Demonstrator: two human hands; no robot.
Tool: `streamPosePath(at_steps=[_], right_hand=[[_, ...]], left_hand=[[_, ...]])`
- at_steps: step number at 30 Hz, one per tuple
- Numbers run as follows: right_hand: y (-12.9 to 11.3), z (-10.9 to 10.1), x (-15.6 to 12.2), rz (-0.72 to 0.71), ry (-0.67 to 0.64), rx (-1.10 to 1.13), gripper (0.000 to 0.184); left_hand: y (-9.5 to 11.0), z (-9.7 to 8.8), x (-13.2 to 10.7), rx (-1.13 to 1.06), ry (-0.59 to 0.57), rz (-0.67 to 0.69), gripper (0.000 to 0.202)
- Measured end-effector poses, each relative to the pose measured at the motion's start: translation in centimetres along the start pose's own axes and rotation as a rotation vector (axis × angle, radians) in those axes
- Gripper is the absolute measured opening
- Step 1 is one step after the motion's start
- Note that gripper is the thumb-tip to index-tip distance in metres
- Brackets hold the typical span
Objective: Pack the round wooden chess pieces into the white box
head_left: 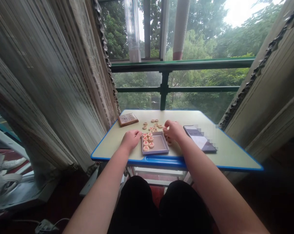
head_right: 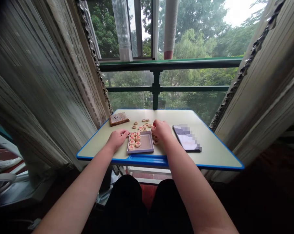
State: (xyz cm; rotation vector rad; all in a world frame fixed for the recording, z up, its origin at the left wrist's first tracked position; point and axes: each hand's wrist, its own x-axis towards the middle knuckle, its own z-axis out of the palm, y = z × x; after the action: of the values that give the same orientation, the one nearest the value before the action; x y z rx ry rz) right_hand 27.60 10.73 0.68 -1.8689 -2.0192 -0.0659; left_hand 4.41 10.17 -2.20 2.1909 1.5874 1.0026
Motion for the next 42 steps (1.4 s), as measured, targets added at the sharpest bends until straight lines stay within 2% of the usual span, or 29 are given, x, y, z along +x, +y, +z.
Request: streamPosePath(at_steps=[9,13,16,18,20,21,23,27,30,38,42], right_hand=[[-0.1,0.5,0.0,-0.038,-0.045,0.102,0.023],[-0.1,0.4,0.2,-0.016,-0.008,0.201,0.020],[-0.3,-0.3,0.1,0.036,0.043,0.378,0.020],[-0.7,-0.9,-0.4,0.017,-0.005,0.511,0.021],[-1.2,-1.5,-1.0,-0.068,-0.139,0.574,0.017],[-1.6,-1.7,-1.3,-0.117,-0.209,0.567,0.014],[-2.4,-1.9,-1.8,-0.164,-0.262,0.481,0.009],[-3.4,-1.8,-2.2,-0.179,-0.229,0.235,0.006],[-3.4,-2.0,-2.2,-0.159,-0.231,0.157,0.009],[-2.5,-3.0,-2.4,-0.184,-0.362,0.192,0.020],[-2.4,-3.3,-2.5,-0.228,-0.406,0.194,0.015]], left_hand=[[0.0,0.0,0.0,-0.071,-0.041,-0.025,0.030],[0.0,0.0,0.0,-0.081,-0.054,-0.016,0.029],[0.0,0.0,0.0,-0.085,-0.059,-0.027,0.029],[0.1,0.0,0.0,-0.093,-0.060,-0.033,0.028],[0.1,0.0,0.0,-0.105,-0.062,-0.033,0.028],[0.1,0.0,0.0,-0.110,-0.064,-0.034,0.028],[0.1,0.0,-0.1,-0.113,-0.069,-0.041,0.028],[0.0,0.0,-0.2,-0.096,-0.082,-0.016,0.029],[0.0,-0.1,-0.3,-0.077,-0.093,0.022,0.029],[0.1,-0.2,-0.4,-0.062,-0.095,0.033,0.028],[0.2,-0.3,-0.4,-0.052,-0.089,0.025,0.026]])
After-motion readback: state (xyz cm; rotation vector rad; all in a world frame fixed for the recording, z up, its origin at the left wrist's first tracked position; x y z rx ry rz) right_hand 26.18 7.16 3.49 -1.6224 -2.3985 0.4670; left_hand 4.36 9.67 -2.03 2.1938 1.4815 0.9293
